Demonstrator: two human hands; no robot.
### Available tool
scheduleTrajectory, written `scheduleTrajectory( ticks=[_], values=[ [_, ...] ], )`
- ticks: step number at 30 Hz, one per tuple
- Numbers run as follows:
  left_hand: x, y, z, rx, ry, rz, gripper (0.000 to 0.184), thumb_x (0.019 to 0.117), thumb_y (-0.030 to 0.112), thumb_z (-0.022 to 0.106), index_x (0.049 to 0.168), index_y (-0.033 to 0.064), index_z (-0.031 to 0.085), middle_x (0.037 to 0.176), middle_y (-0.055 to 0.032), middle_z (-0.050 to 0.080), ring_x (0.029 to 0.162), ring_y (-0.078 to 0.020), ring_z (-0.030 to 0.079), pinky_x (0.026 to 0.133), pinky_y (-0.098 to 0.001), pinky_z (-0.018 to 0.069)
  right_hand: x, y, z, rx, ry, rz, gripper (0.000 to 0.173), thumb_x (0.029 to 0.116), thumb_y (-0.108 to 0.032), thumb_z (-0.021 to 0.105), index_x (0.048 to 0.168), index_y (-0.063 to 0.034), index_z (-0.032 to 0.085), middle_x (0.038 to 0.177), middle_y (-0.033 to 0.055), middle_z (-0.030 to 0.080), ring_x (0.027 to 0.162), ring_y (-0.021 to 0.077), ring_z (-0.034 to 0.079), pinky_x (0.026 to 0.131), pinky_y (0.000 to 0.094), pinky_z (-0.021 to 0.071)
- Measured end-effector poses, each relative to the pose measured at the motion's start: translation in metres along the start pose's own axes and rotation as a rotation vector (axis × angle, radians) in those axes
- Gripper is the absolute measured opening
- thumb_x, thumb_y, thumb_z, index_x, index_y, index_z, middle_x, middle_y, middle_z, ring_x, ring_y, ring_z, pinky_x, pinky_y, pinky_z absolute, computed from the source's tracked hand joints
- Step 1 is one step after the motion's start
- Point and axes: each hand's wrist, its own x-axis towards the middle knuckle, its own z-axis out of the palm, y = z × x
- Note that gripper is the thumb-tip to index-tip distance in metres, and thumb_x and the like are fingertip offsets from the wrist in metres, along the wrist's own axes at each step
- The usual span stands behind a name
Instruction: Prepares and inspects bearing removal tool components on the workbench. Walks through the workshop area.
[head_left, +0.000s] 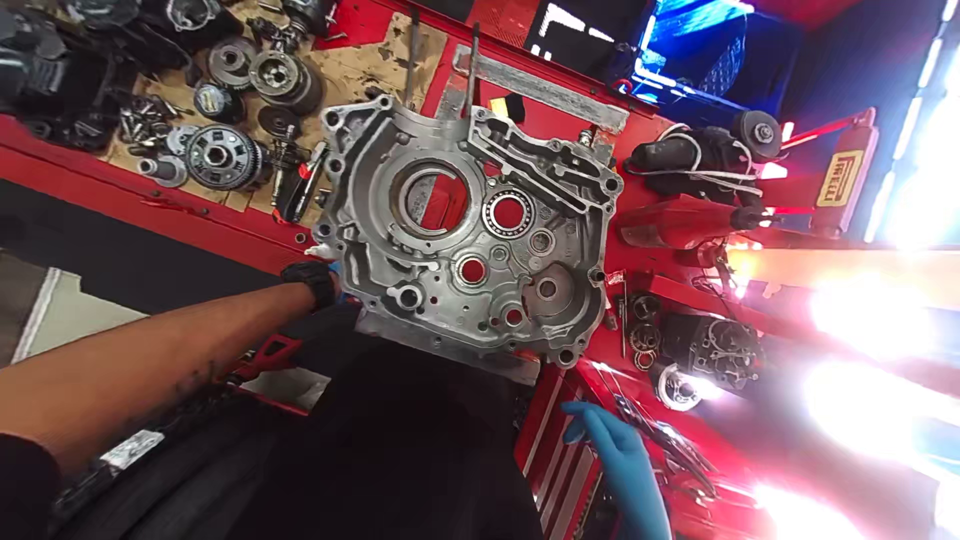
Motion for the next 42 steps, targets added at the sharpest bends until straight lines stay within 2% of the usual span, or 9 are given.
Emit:
scheduleTrajectory(
  ticks=[2,7,12,15,22,26,30,36,42],
  values=[
    [-0.02,0.013,-0.01,-0.149,0.161,0.228,0.041,0.0985,0.025,0.064,0.12,-0.0108,0.064,0.121,-0.0342,0.064,0.119,-0.0503,0.06,0.099,-0.067,0.0437,0.007,0.01,0.004,-0.116,-0.143,0.078,0.036,0.1078,-0.021,0.044,0.109,-0.0077,0.078,0.08,-0.0021,0.075,0.074,0.0076,0.07,0.074,0.0303,0.0602],
    [-0.015,-0.03,0.016,-0.237,0.041,0.135,0.063,0.1078,0.052,0.038,0.116,-0.001,0.07,0.115,-0.0284,0.068,0.115,-0.0472,0.063,0.096,-0.0689,0.0443,0.041,0.043,0.028,-0.409,-0.383,0.286,0.041,0.1073,-0.042,0.045,0.107,-0.0168,0.078,0.076,-0.0055,0.072,0.07,0.0087,0.068,0.071,0.0366,0.0579],
    [-0.024,-0.08,0.061,-0.371,0.073,0.078,0.064,0.1074,0.055,0.037,0.116,0.0006,0.07,0.114,-0.0257,0.069,0.114,-0.0444,0.064,0.097,-0.0671,0.0446,0.073,0.056,0.061,-0.608,-0.483,0.332,0.046,0.1052,-0.049,0.047,0.108,-0.0149,0.078,0.079,-0.0004,0.074,0.072,0.0147,0.07,0.075,0.0439,0.0586],
    [-0.025,-0.093,0.069,-0.478,0.343,0.096,0.056,0.1057,0.05,0.046,0.132,0.0034,0.062,0.124,-0.0248,0.065,0.117,-0.0442,0.062,0.098,-0.0662,0.0459,0.084,0.05,0.082,-0.641,-0.496,0.303,0.047,0.105,-0.049,0.047,0.108,-0.0139,0.077,0.078,0.0001,0.073,0.072,0.015,0.07,0.075,0.0435,0.0588],
    [0.052,-0.059,-0.026,-0.651,0.824,0.17,0.081,0.0934,0.041,0.072,0.16,0.013,0.033,0.146,-0.0211,0.053,0.119,-0.0441,0.061,0.096,-0.0656,0.0492,0.081,0.016,0.144,-0.685,-0.36,0.268,0.045,0.1033,-0.052,0.049,0.108,-0.0181,0.079,0.081,-0.0017,0.074,0.077,0.0145,0.07,0.079,0.0475,0.058],
    [0.066,-0.046,-0.059,-0.675,0.715,0.346,0.035,0.1012,0.016,0.053,0.133,0.0103,0.065,0.13,-0.0193,0.065,0.12,-0.0397,0.063,0.098,-0.0637,0.0484,0.072,-0.004,0.184,-0.658,-0.279,0.282,0.046,0.1048,-0.05,0.047,0.112,-0.017,0.078,0.087,-0.0004,0.075,0.082,0.0153,0.071,0.083,0.0481,0.0571],
    [0.026,-0.109,-0.083,-0.689,0.891,0.523,0.025,0.1001,0.014,0.055,0.116,0.0105,0.075,0.119,-0.0162,0.07,0.115,-0.035,0.065,0.099,-0.0604,0.0489,0.068,-0.019,0.23,-0.516,-0.248,0.245,0.043,0.106,-0.047,0.047,0.113,-0.0171,0.078,0.087,-0.0022,0.076,0.081,0.0118,0.072,0.081,0.043,0.0601],
    [0.02,-0.229,-0.14,-0.495,1.01,0.28,0.027,0.1028,0.015,0.052,0.12,0.0077,0.072,0.124,-0.0246,0.066,0.118,-0.0457,0.061,0.097,-0.0694,0.0443,0.097,-0.042,0.306,-0.288,-0.155,0.115,0.04,0.1072,-0.041,0.048,0.117,-0.0145,0.076,0.086,-0.0022,0.075,0.08,0.0096,0.071,0.079,0.0362,0.0596],
    [0.05,-0.188,-0.114,-0.258,0.916,0.391,0.047,0.097,0.025,0.066,0.14,0.0089,0.061,0.14,-0.0251,0.056,0.126,-0.0499,0.054,0.099,-0.0711,0.0426,0.136,-0.042,0.351,0.004,0.117,0.102,0.037,0.1088,-0.026,0.048,0.133,-0.0047,0.065,0.101,0.0072,0.075,0.09,0.0139,0.072,0.086,0.034,0.0596]
  ],
)
